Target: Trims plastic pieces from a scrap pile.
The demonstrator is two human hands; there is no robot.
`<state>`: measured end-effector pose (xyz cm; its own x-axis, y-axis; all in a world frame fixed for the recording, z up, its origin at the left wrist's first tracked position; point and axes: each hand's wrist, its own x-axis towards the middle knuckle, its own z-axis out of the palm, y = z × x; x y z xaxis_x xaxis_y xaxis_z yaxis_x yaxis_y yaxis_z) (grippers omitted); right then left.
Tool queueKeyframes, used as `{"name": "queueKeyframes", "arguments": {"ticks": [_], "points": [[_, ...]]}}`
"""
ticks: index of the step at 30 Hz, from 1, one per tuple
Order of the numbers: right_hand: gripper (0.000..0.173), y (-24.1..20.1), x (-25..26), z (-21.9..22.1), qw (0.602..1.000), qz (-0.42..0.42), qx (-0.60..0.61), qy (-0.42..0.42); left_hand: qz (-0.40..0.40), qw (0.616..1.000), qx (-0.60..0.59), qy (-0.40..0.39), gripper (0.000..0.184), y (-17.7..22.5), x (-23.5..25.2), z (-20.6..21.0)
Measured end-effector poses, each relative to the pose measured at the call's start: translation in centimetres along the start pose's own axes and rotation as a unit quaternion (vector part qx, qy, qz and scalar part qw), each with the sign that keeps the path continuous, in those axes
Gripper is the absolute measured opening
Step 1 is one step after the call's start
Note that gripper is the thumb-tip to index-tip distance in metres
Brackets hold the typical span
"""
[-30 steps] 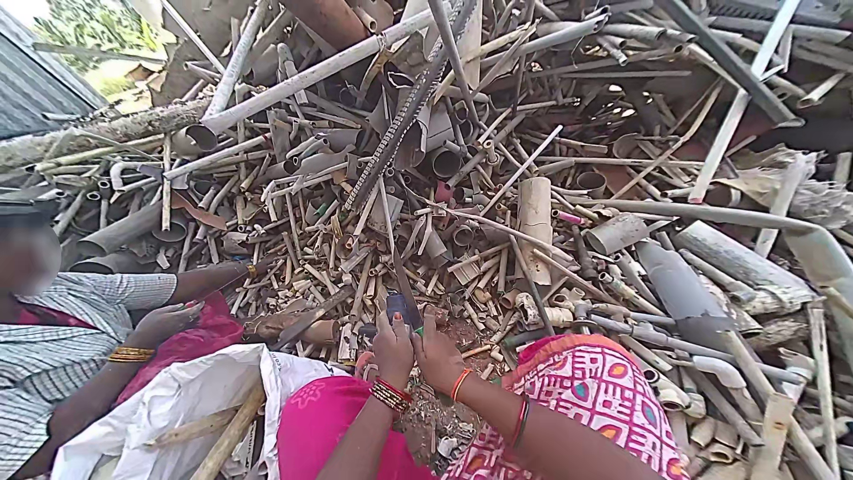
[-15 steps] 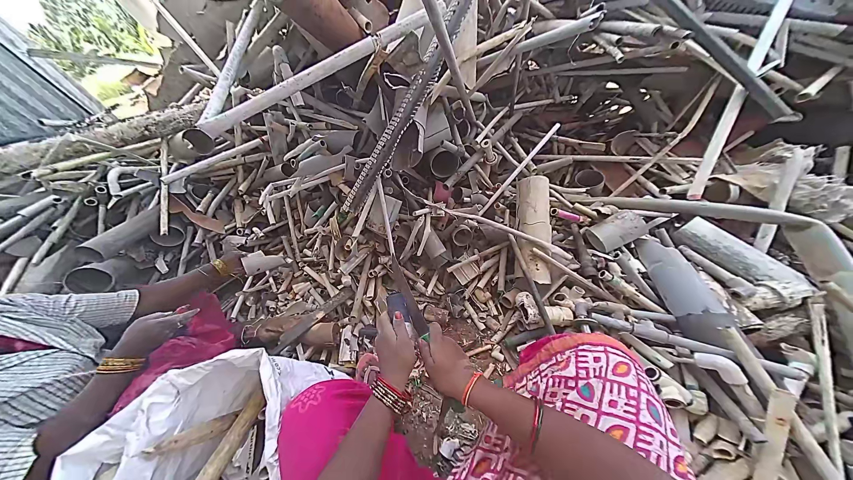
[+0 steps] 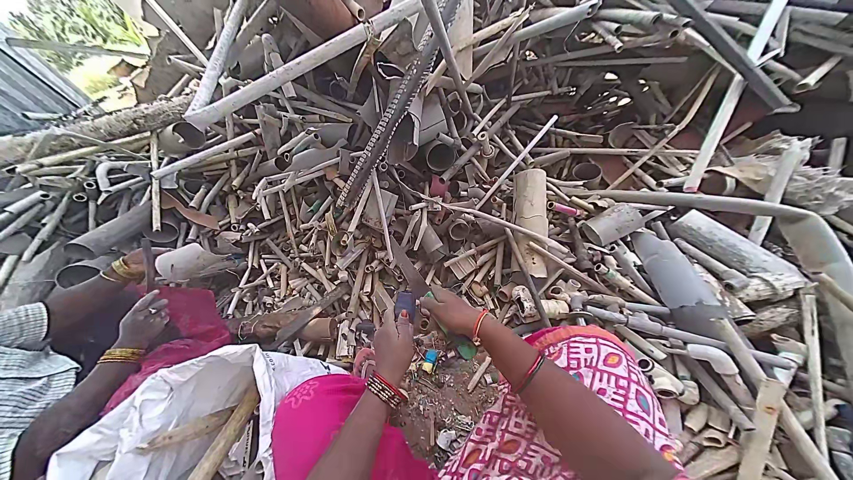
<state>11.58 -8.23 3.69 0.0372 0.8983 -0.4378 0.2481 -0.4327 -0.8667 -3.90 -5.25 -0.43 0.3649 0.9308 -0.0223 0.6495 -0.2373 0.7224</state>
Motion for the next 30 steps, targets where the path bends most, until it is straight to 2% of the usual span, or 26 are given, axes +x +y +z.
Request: {"name": "queueKeyframes", "arguments": {"ticks": [3, 5, 7, 9, 13, 17, 20, 24, 27, 28, 30], "points": [[0.029, 0.9, -0.5, -1.7, 0.971, 0.0, 0.24, 0.012, -0.002, 0.989, -0.146, -0.031, 0.042, -0.2, 0.6, -0.3], [0.03, 1.5, -0.9, -2.2, 0.952, 0.007, 0.3, 0.059, -0.053, 0.959, -0.26, -0.094, 0.039, -0.4, 0.8, -0.3], [0.032, 2.1, -1.0, -2.4, 0.951, 0.006, 0.295, 0.089, -0.103, 0.921, -0.348, -0.143, 0.035, -0.3, 1.0, -0.5], [0.029, 2.5, -1.0, -2.4, 0.953, 0.003, 0.285, 0.099, -0.129, 0.895, -0.387, -0.18, 0.034, -0.1, 1.0, -1.3], [0.02, 3.1, -1.4, -2.4, 0.958, -0.012, 0.281, 0.058, -0.133, 0.883, -0.39, -0.227, 0.03, -0.3, 1.4, -2.2], [0.026, 3.6, -1.5, -1.7, 0.962, -0.029, 0.266, 0.058, -0.122, 0.868, -0.409, -0.253, 0.02, -0.4, 1.9, -3.1], [0.019, 3.5, -1.6, -1.2, 0.954, -0.04, 0.295, 0.028, -0.123, 0.863, -0.414, -0.264, 0.015, -0.4, 2.1, -3.7], [0.024, 2.7, -1.9, -0.4, 0.953, -0.05, 0.299, 0.014, -0.123, 0.87, -0.412, -0.241, 0.012, -0.7, 2.3, -4.4], [0.023, 2.1, -1.7, 0.7, 0.927, -0.044, 0.365, 0.075, -0.105, 0.834, -0.517, -0.163, 0.034, -1.4, 2.1, -4.3], [0.022, 1.9, -1.7, 1.0, 0.917, -0.045, 0.386, 0.085, -0.078, 0.82, -0.549, -0.138, 0.033, -1.6, 2.1, -4.1], [0.023, 1.5, -2.0, 1.5, 0.915, -0.048, 0.394, 0.072, -0.033, 0.804, -0.591, -0.05, 0.014, -1.2, 2.0, -2.8]]}}
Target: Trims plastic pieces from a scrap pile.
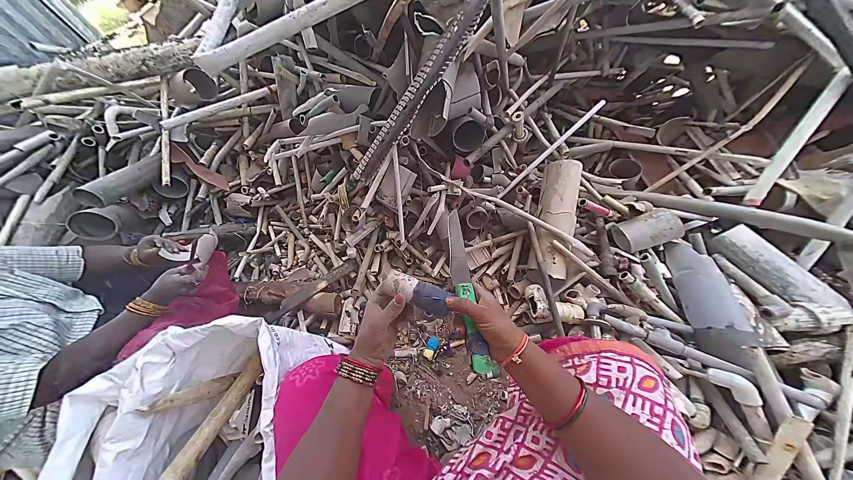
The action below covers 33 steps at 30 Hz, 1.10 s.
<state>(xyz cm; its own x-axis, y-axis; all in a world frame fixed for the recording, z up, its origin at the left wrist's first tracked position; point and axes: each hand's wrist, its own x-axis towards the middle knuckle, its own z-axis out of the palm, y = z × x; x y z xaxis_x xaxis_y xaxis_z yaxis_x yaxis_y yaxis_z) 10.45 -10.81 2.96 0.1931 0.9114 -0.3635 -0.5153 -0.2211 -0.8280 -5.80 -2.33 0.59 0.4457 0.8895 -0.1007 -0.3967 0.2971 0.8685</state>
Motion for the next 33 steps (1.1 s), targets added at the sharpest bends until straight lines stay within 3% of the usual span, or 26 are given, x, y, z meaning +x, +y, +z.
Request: {"name": "queueKeyframes", "arguments": {"ticks": [3, 5, 7, 10, 13, 16, 21, 25, 27, 33], "points": [[0.031, 0.6, -0.4, 0.8, 0.997, 0.004, -0.027, -0.071, 0.086, 0.994, -0.043, 0.058, 0.026, -1.4, 0.4, 1.4], [0.028, 1.0, -0.3, 0.8, 0.991, -0.012, -0.075, -0.112, 0.075, 0.991, -0.082, 0.076, 0.02, -1.4, 1.2, 1.8], [0.029, 1.4, 0.2, 0.2, 0.973, -0.072, -0.166, -0.14, 0.045, 0.988, -0.127, 0.077, 0.035, -1.3, 2.2, 1.6], [0.044, 1.3, 0.7, -1.2, 0.896, -0.187, -0.37, -0.16, 0.023, 0.989, -0.141, 0.048, 0.04, -1.3, 3.1, 0.8], [0.045, 0.9, 0.2, -1.0, 0.835, -0.194, -0.502, -0.11, 0.042, 0.989, -0.141, -0.004, 0.03, -1.8, 4.2, -0.2], [0.045, 1.0, 0.0, -0.2, 0.839, -0.13, -0.522, -0.08, 0.031, 0.992, -0.125, 0.003, 0.039, -1.5, 4.5, 0.4], [0.043, 1.5, 0.0, 0.4, 0.836, -0.105, -0.532, -0.077, 0.006, 0.991, -0.134, 0.005, 0.053, -1.5, 4.7, 0.4], [0.044, 2.1, -0.2, 0.7, 0.834, -0.134, -0.531, -0.071, 0.005, 0.991, -0.133, 0.023, 0.056, -1.3, 4.6, 0.7], [0.044, 1.8, -0.4, 1.0, 0.83, -0.103, -0.541, -0.083, -0.007, 0.989, -0.15, 0.01, 0.062, -1.3, 4.7, 0.4], [0.045, 1.9, -1.0, 1.9, 0.795, -0.119, -0.593, -0.055, -0.001, 0.991, -0.132, 0.035, 0.062, -1.1, 4.4, 0.7]]}}
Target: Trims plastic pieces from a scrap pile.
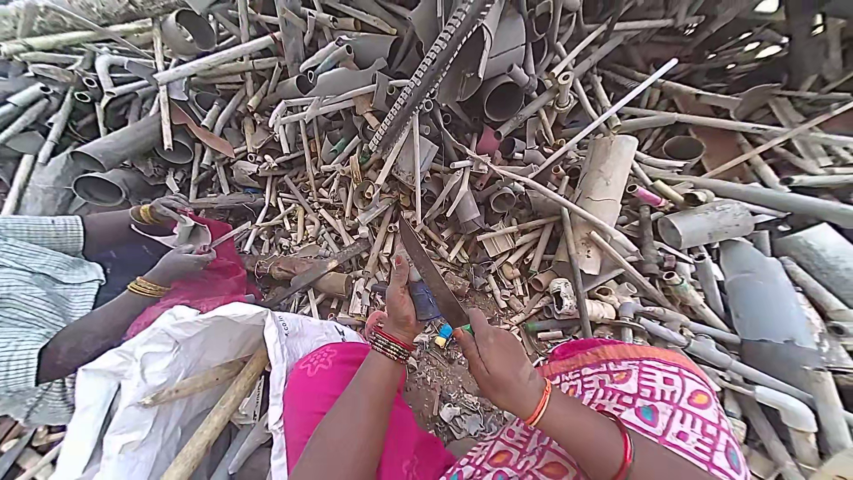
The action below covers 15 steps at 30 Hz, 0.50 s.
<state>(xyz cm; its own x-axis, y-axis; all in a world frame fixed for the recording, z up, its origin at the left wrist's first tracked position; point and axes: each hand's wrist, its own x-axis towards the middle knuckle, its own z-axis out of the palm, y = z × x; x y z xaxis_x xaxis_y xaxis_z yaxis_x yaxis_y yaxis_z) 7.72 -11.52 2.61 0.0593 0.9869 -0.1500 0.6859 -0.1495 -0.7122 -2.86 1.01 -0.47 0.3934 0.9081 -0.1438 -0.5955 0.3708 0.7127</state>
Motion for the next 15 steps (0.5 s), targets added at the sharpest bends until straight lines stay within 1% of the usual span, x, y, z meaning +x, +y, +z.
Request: {"name": "queueKeyframes", "arguments": {"ticks": [2, 5, 7, 10, 15], "points": [[0.045, 0.1, -0.2, 0.3, 1.0, -0.009, -0.003, 0.021, 0.01, 1.0, 0.01, 0.008, 0.058, 0.1, -0.2, 0.2], [0.045, 0.1, -0.4, 0.4, 1.0, -0.004, -0.005, 0.021, 0.013, 0.999, 0.019, 0.025, 0.056, 0.3, -0.3, 0.6], [0.046, 0.0, -0.7, 0.5, 0.999, -0.005, -0.027, 0.031, 0.014, 0.999, 0.023, 0.03, 0.053, 0.4, -0.3, 0.6], [0.044, -0.8, -0.9, 0.4, 0.998, 0.013, -0.061, 0.018, 0.022, 0.998, 0.043, 0.036, 0.049, 0.4, -0.6, 0.6], [0.043, -1.9, -0.9, 0.5, 0.996, 0.021, -0.085, 0.021, 0.032, 0.996, 0.08, 0.029, 0.055, 0.4, -1.1, 0.6]]}}
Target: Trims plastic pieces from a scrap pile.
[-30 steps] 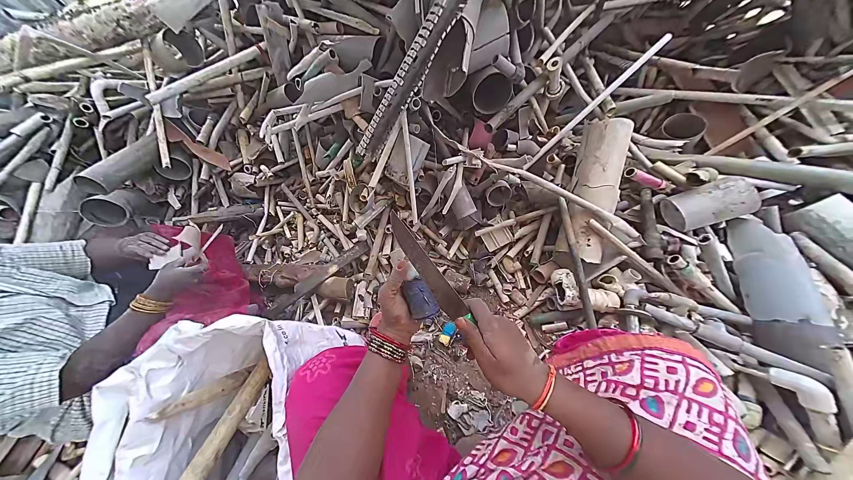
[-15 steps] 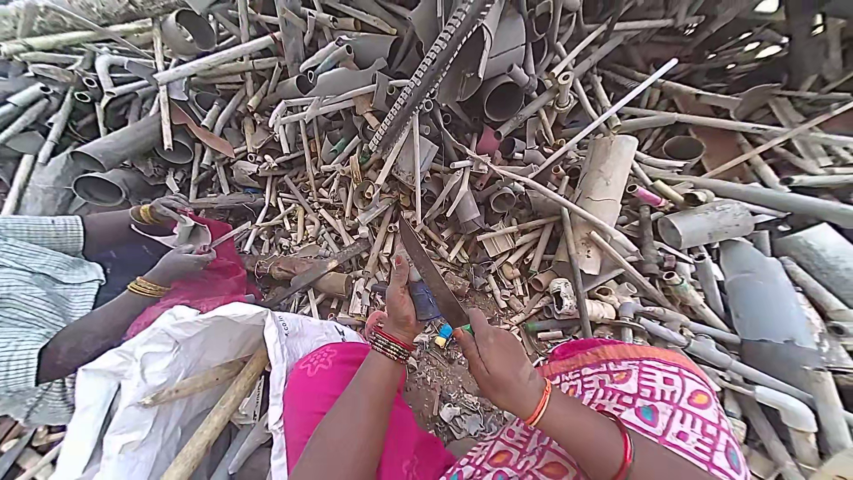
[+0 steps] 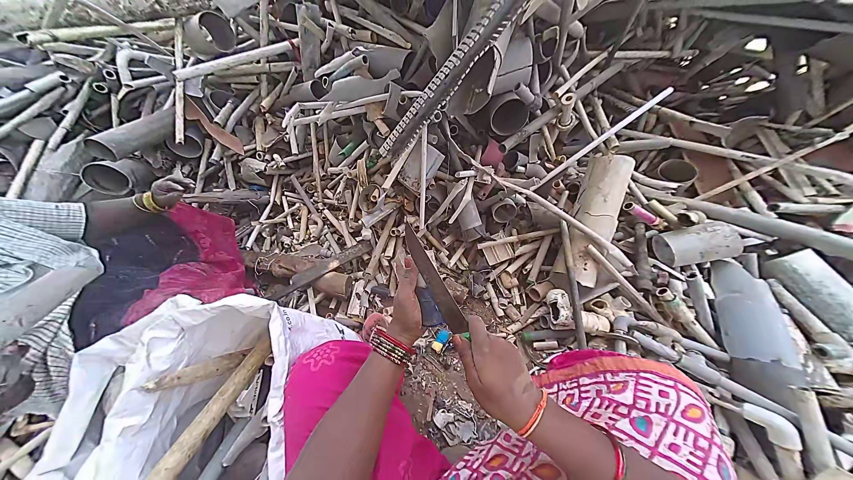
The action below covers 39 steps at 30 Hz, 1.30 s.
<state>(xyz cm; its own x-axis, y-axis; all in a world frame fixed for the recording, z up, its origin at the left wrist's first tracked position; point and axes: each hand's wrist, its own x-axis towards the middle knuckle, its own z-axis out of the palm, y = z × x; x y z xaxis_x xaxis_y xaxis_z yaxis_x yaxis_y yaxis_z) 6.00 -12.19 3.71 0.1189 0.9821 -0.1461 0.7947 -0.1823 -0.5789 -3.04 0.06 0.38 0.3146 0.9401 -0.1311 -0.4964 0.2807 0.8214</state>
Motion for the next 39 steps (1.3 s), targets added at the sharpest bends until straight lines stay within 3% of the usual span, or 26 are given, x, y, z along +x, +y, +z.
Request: {"name": "queueKeyframes", "arguments": {"ticks": [4, 9, 12, 17, 22, 35, 37, 39], "points": [[0.043, 0.2, -0.6, 1.4, 0.998, -0.011, -0.034, 0.047, -0.008, 0.999, -0.004, 0.052, 0.058, -0.1, -0.4, 0.1], [0.047, -1.2, 0.7, -1.1, 0.981, 0.096, -0.059, -0.159, -0.036, 0.993, 0.014, 0.108, 0.054, -0.4, 0.0, 0.1], [0.048, -1.9, 2.1, -2.1, 0.978, 0.112, -0.05, -0.169, -0.046, 0.993, 0.042, 0.101, 0.053, -1.0, -0.3, 0.4], [0.05, -0.9, 0.7, -0.8, 0.975, 0.101, -0.059, -0.19, -0.042, 0.989, -0.016, 0.14, 0.051, 0.0, 0.3, 0.2], [0.049, -1.9, 3.0, -2.4, 0.982, 0.101, -0.046, -0.15, -0.104, 0.986, 0.05, 0.119, 0.053, -1.3, -1.7, 1.6], [0.048, -1.9, 2.0, -1.9, 0.985, 0.078, -0.031, -0.152, -0.068, 0.989, 0.009, 0.129, 0.05, -0.6, -0.4, 0.8], [0.044, -0.2, 1.3, -1.4, 0.992, 0.04, 0.045, -0.112, -0.06, 0.989, -0.036, 0.129, 0.053, 0.9, 0.8, 0.5], [0.044, 1.7, 1.3, -0.1, 0.993, -0.019, 0.115, -0.009, -0.067, 0.99, -0.061, 0.106, 0.058, 1.6, 1.2, 0.1]]}}
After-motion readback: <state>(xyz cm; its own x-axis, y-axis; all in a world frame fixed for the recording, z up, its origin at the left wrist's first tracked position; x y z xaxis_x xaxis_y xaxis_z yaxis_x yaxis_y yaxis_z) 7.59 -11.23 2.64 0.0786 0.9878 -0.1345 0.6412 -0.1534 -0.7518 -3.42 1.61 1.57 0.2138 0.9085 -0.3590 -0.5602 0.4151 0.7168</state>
